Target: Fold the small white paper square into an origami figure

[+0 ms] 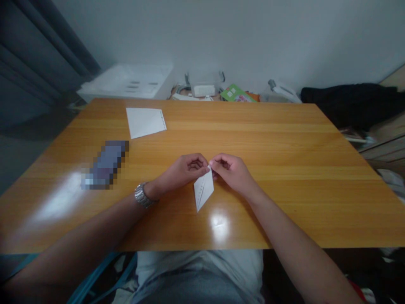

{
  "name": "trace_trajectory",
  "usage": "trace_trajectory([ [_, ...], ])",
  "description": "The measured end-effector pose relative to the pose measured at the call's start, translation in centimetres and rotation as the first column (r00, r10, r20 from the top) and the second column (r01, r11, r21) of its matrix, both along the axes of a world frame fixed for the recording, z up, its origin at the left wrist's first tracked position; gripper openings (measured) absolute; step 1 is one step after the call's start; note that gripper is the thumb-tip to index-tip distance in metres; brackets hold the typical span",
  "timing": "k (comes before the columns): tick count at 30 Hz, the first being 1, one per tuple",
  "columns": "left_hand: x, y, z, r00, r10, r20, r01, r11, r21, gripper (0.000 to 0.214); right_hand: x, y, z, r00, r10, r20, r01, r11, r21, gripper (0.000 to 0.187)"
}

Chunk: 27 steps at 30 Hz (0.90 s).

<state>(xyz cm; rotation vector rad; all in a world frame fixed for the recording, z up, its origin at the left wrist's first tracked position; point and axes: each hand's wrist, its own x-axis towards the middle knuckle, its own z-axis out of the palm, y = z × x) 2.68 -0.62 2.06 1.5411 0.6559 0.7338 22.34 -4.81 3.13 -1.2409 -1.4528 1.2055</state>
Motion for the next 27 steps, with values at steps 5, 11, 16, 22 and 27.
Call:
trace_trajectory([
  [5,-0.04,-0.11,-0.07,0.999,-0.030,0.035,0.030,1.000,-0.001,0.030,-0.36,0.02,0.34,0.999,-0.037,-0.039,0.036,0.999,-0.031,0.035],
  [11,-0.17,0.03,-0.24,0.999,-0.001,0.035,0.002,1.000,-0.030,0.031,-0.33,-0.03,0.29,0.993,-0.037,-0.112,0.031,0.998,-0.051,0.033],
  [16,-0.28,0.09,-0.25,0.999,0.000,0.046,0.001,1.000,-0.023,0.031,-0.26,-0.09,0.41,0.994,-0.016,-0.109,0.009,0.998,-0.058,0.029],
  [22,-0.15,0.01,-0.03,0.999,0.016,0.040,-0.015,1.000,-0.021,0.033,-0.09,-0.09,0.32,0.994,-0.014,-0.106,0.009,0.998,-0.056,0.028],
  [27,-0.13,0.01,0.00,0.999,0.006,0.044,-0.006,1.000,-0.014,0.033,-0.08,-0.01,0.12,0.995,-0.010,-0.102,0.006,0.999,-0.041,0.028],
])
